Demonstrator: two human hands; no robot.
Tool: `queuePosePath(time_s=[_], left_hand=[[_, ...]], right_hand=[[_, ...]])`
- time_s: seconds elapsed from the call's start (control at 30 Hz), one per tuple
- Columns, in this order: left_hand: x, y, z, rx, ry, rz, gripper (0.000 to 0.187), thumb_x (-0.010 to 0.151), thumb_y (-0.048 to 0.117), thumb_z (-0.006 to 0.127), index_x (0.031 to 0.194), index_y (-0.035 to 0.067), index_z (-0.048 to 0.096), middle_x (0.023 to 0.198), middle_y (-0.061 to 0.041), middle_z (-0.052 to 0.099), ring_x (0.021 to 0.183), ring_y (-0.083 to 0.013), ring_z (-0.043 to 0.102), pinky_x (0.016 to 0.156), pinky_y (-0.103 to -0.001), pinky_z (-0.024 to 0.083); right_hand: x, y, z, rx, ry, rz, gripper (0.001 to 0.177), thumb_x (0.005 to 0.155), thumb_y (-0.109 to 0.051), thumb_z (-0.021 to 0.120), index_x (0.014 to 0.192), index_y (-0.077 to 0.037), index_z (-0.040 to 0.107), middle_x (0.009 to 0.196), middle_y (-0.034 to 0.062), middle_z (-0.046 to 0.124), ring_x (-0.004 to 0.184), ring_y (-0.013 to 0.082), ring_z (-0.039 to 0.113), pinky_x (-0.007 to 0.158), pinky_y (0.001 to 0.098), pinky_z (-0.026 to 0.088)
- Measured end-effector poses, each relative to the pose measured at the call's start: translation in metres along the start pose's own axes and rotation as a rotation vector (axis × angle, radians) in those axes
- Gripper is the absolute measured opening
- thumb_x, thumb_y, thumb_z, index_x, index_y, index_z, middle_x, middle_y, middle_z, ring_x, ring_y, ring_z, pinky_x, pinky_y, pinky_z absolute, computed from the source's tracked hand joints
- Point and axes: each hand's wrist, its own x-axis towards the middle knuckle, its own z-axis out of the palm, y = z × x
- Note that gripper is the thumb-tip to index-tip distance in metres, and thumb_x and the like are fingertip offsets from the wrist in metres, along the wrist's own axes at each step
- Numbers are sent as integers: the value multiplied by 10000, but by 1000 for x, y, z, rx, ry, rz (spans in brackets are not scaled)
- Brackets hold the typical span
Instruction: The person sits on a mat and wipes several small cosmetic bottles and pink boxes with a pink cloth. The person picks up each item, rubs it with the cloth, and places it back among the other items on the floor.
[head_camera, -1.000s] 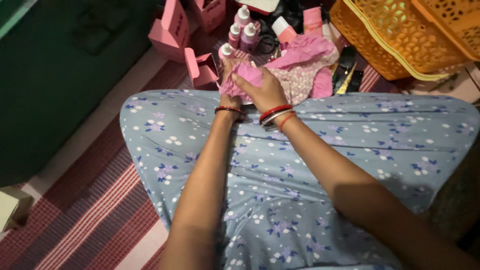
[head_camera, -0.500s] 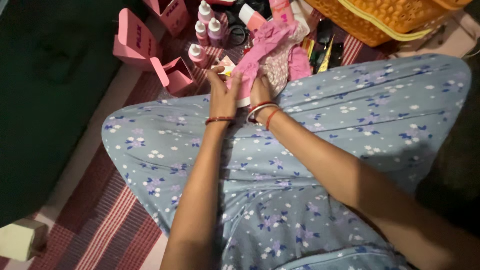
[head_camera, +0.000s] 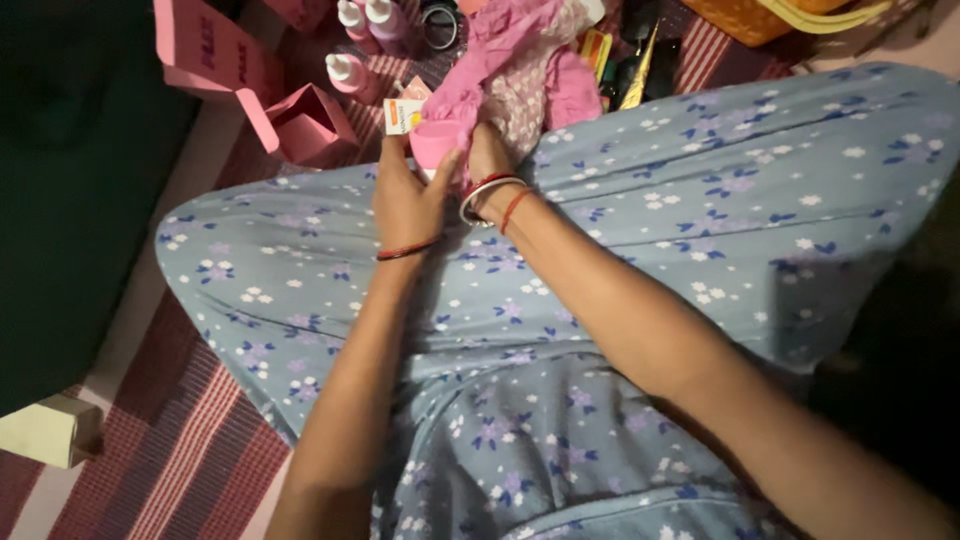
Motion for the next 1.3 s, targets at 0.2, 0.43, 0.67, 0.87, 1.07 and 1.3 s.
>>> queuePosePath(time_s=[0.2,0.43,0.67,0.87,1.07,1.3], left_hand=[[20,-44,-3,-339,-332,-142,442,1005,358,670,1229,-21,634,1080,-71,712,883,-100,631,773,-301,522],[32,-74,-7,-640,-594,-223,438,1082,354,547,1289,-23,631,1152,-11,697,1036,-69,594,946,-247,463],[40,-107,25,-467,-181,-229,358,1024,337,651,1034,-22,659,873,-36,712,733,-95,621,676,-261,507],[31,-101,27,-393,-69,-190,326,995,292,701,908,-17,645,762,-53,678,623,-94,608,553,-264,499],[16,-58,8,-346,-145,-39,443,848,318,830,1121,21,648,979,-84,707,863,-149,661,743,-303,550],[3,-42,-3,-74,-166,280,828,661,275,986,1320,-1,568,1216,-181,633,1152,-299,583,1010,-416,466]], right_hand=[[-8,-14,7,-62,-127,-10,421,979,-342,421,1061,-28,687,892,116,731,690,231,718,584,387,593],[-19,-26,10,-107,-309,-21,447,1011,-323,437,1085,9,727,960,110,772,797,213,738,686,339,602],[10,-9,5,2,-140,-74,376,1039,-379,505,1076,-58,698,890,77,721,713,205,705,599,367,566],[11,-10,1,-91,73,-101,430,988,-448,525,1032,-57,696,849,81,711,649,238,697,520,413,553],[13,-25,-15,-183,-42,-110,362,1010,-315,593,1126,13,690,1005,144,741,874,284,744,754,453,624],[17,-26,-13,147,-242,91,421,998,-413,515,1154,-53,670,1071,128,710,943,326,715,852,500,613]])
